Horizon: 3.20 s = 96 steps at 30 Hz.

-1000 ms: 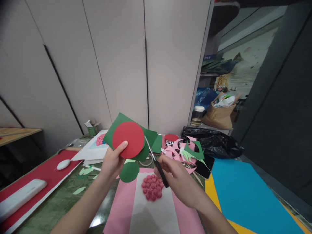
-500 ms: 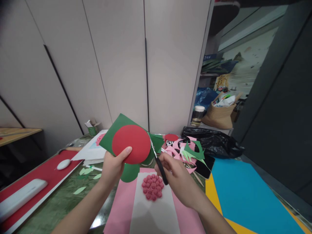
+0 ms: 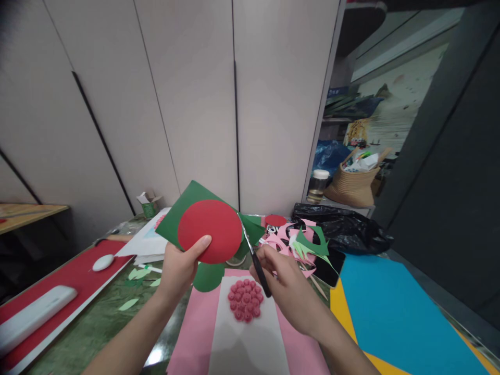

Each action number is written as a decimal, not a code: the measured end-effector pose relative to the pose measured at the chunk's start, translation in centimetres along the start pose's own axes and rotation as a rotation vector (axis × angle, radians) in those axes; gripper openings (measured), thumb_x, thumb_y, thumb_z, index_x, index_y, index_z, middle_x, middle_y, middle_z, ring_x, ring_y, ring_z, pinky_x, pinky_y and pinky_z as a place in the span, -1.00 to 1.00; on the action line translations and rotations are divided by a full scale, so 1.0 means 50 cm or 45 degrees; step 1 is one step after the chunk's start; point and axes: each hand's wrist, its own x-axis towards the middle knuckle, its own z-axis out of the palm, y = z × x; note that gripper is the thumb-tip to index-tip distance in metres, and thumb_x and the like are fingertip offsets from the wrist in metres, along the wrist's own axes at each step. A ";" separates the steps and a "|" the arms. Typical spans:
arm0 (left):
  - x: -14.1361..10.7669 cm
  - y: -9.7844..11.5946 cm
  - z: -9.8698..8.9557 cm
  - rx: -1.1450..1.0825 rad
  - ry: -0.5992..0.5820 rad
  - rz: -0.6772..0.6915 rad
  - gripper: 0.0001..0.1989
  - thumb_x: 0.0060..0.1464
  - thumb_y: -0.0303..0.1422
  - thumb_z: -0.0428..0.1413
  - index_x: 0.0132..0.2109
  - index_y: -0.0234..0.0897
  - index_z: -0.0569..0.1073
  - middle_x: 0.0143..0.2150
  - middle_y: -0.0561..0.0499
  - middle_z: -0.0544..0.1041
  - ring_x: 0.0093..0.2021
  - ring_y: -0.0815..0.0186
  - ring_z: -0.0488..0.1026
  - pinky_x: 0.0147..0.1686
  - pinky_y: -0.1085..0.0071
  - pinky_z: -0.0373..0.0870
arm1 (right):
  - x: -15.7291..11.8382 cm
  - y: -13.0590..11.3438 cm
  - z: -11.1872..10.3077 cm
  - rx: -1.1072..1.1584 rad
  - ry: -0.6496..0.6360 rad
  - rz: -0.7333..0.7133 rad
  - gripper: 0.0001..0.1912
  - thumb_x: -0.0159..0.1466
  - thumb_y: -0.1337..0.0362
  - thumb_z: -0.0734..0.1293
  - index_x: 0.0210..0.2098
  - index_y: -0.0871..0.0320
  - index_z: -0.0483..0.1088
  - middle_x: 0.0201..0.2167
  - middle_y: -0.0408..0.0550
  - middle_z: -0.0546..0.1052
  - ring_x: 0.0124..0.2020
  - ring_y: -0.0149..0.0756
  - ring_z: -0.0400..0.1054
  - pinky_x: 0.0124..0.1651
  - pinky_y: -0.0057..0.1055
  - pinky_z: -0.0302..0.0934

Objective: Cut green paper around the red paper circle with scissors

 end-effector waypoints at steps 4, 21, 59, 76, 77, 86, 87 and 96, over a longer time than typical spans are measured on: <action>0.002 0.003 -0.003 0.033 -0.007 0.002 -0.52 -0.21 -0.36 0.26 -0.07 -0.34 0.41 -0.13 -0.11 0.53 -0.14 0.12 0.46 -0.13 0.25 0.39 | -0.001 -0.001 -0.001 -0.020 -0.004 0.003 -0.77 0.30 0.26 0.09 -0.49 0.14 0.12 -0.54 -0.22 0.20 -0.50 -0.42 0.02 -0.48 -0.47 -0.11; 0.013 0.012 -0.015 0.058 -0.096 -0.001 -0.47 -0.18 -0.37 0.25 0.01 -0.33 0.38 -0.13 -0.13 0.52 -0.14 0.10 0.46 -0.15 0.24 0.42 | -0.004 -0.002 -0.010 -0.109 -0.018 0.045 -0.80 0.28 0.35 0.09 -0.50 0.13 0.10 -0.55 -0.23 0.17 -0.52 -0.43 0.00 -0.49 -0.46 -0.11; 0.027 0.027 -0.026 0.295 -0.289 -0.067 -0.59 -0.15 -0.30 0.22 -0.10 -0.36 0.43 -0.11 -0.14 0.52 -0.14 0.14 0.47 -0.18 0.30 0.42 | 0.010 0.006 -0.004 -0.046 -0.021 0.032 -0.77 0.30 0.25 0.08 -0.49 0.12 0.11 -0.54 -0.23 0.19 -0.51 -0.42 0.01 -0.47 -0.45 -0.09; 0.019 0.016 -0.018 0.176 -0.219 -0.101 -0.69 -0.14 -0.29 0.21 -0.23 -0.41 0.50 -0.27 -0.13 0.58 -0.22 0.10 0.49 -0.25 0.29 0.44 | 0.006 0.001 0.004 -0.012 -0.021 0.022 -0.76 0.30 0.25 0.08 -0.50 0.12 0.07 -0.56 -0.22 0.18 -0.52 -0.42 -0.01 -0.49 -0.47 -0.10; 0.019 0.014 -0.018 0.174 -0.207 -0.102 -0.69 -0.14 -0.28 0.21 -0.24 -0.42 0.50 -0.29 -0.14 0.58 -0.22 0.10 0.49 -0.25 0.29 0.44 | 0.006 0.001 0.005 0.007 -0.017 0.016 -0.76 0.30 0.25 0.08 -0.50 0.12 0.07 -0.57 -0.22 0.17 -0.52 -0.42 -0.01 -0.49 -0.47 -0.11; 0.020 0.025 -0.023 0.242 -0.236 -0.088 -0.67 -0.17 -0.32 0.23 -0.21 -0.39 0.48 -0.21 -0.13 0.56 -0.22 0.14 0.50 -0.24 0.32 0.45 | 0.008 0.003 0.014 0.155 0.017 0.009 -0.74 0.28 0.31 0.08 -0.54 0.12 0.01 -0.60 -0.24 0.13 -0.54 -0.44 -0.05 -0.50 -0.48 -0.13; 0.020 0.028 -0.023 0.251 -0.247 -0.089 -0.68 -0.17 -0.32 0.23 -0.21 -0.39 0.48 -0.20 -0.13 0.56 -0.21 0.14 0.50 -0.24 0.33 0.45 | 0.007 0.004 0.015 0.162 0.019 0.009 -0.74 0.28 0.32 0.07 -0.54 0.12 0.01 -0.61 -0.25 0.13 -0.55 -0.44 -0.05 -0.50 -0.47 -0.13; 0.024 0.037 -0.022 0.307 -0.288 -0.126 -0.68 -0.17 -0.29 0.22 -0.23 -0.38 0.50 -0.22 -0.15 0.57 -0.22 0.10 0.50 -0.25 0.31 0.45 | 0.009 0.002 0.011 0.133 -0.002 0.009 -0.78 0.27 0.37 0.07 -0.52 0.12 0.03 -0.60 -0.24 0.14 -0.56 -0.44 -0.05 -0.51 -0.46 -0.15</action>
